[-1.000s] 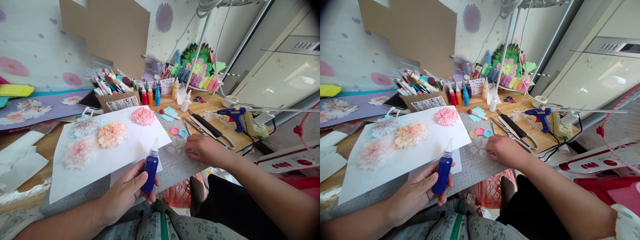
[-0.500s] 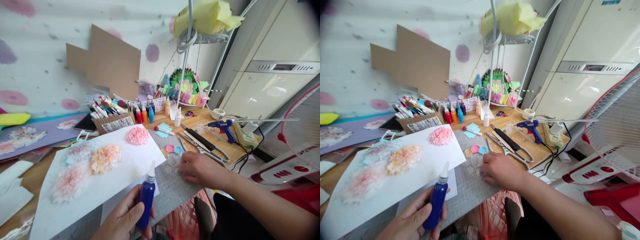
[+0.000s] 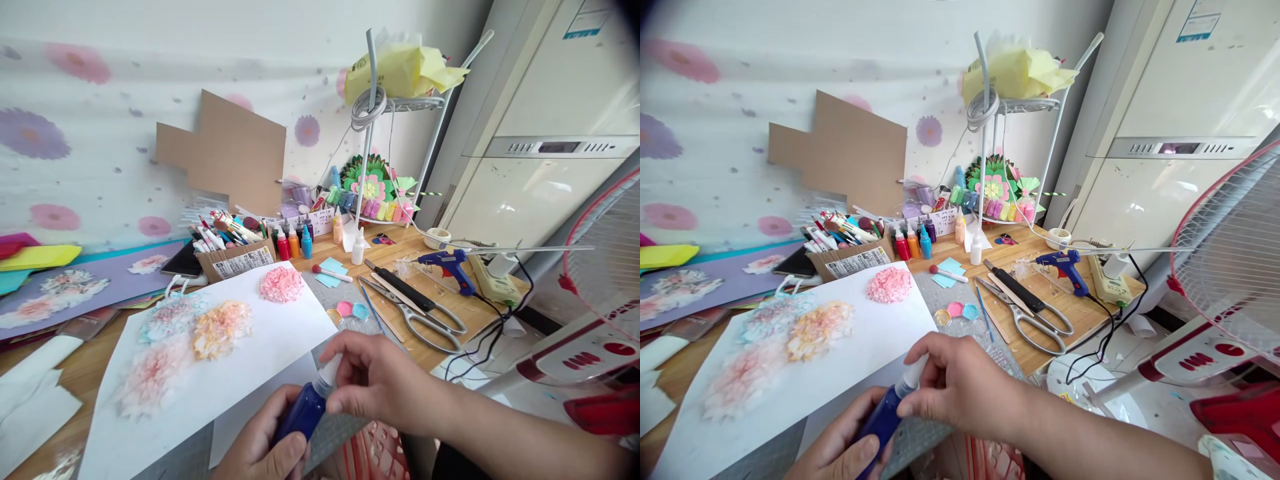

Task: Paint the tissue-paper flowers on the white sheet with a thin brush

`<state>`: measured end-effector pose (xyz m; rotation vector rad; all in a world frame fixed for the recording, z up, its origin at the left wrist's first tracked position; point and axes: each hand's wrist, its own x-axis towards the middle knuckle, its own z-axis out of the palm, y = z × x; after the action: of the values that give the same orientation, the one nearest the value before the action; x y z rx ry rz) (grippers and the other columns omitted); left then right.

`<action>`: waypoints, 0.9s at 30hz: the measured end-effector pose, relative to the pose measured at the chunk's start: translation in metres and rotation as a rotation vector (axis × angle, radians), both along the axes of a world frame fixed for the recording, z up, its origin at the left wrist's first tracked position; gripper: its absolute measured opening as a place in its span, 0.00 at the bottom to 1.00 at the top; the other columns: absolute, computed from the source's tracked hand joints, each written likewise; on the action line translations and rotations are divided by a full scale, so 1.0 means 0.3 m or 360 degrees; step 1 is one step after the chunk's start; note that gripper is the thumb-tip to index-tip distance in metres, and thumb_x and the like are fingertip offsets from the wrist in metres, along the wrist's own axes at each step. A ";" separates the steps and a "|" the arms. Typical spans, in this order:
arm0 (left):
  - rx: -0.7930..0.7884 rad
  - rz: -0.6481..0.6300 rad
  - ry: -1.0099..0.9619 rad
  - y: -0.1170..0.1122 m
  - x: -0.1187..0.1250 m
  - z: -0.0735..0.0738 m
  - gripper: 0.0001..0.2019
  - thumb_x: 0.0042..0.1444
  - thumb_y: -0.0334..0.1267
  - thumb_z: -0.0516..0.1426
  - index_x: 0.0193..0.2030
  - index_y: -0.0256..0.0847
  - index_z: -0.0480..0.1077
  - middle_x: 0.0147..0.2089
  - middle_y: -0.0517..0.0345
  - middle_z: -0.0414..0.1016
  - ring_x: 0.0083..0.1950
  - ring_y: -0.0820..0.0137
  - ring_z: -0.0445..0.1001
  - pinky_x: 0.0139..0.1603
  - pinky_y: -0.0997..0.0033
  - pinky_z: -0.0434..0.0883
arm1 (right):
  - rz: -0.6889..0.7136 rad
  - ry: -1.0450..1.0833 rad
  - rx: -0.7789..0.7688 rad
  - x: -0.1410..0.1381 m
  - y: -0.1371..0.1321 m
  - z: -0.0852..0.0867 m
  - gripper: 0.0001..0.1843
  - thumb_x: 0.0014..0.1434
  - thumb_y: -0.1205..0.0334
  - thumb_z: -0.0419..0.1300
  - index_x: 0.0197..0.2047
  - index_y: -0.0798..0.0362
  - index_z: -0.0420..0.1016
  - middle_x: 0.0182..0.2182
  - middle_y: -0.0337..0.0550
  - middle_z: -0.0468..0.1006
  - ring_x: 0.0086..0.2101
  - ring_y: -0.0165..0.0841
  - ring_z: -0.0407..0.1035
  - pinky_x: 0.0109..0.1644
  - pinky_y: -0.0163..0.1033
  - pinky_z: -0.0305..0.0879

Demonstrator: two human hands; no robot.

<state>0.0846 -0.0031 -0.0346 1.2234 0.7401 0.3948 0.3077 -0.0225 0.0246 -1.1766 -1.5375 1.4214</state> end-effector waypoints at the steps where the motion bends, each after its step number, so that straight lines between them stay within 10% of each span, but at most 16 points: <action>1: 0.0016 0.0000 0.0025 -0.002 0.001 0.009 0.33 0.52 0.66 0.56 0.52 0.41 0.60 0.31 0.61 0.66 0.23 0.78 0.60 0.23 0.76 0.55 | -0.0022 0.0023 -0.0033 -0.002 0.006 -0.005 0.34 0.44 0.41 0.70 0.44 0.56 0.67 0.23 0.34 0.68 0.23 0.23 0.59 0.24 0.27 0.54; 14: 0.0116 -0.0060 0.0066 -0.016 0.011 0.073 0.26 0.57 0.57 0.58 0.53 0.41 0.60 0.36 0.60 0.66 0.27 0.75 0.62 0.28 0.74 0.63 | -0.0011 0.0013 -0.0263 0.004 0.013 0.012 0.28 0.43 0.46 0.73 0.37 0.59 0.72 0.22 0.35 0.70 0.23 0.22 0.61 0.25 0.26 0.56; 27: 0.0210 -0.0253 -0.0029 -0.021 -0.004 0.069 0.31 0.53 0.68 0.53 0.40 0.36 0.66 0.21 0.67 0.58 0.21 0.77 0.53 0.22 0.75 0.50 | 0.0118 -0.0048 -0.0118 -0.040 -0.036 0.018 0.33 0.49 0.34 0.64 0.36 0.59 0.71 0.22 0.40 0.71 0.23 0.26 0.64 0.26 0.29 0.59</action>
<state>0.0835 -0.0095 -0.0140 1.3906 0.6035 0.3271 0.2957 -0.0334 0.0298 -1.2010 -1.5758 1.5275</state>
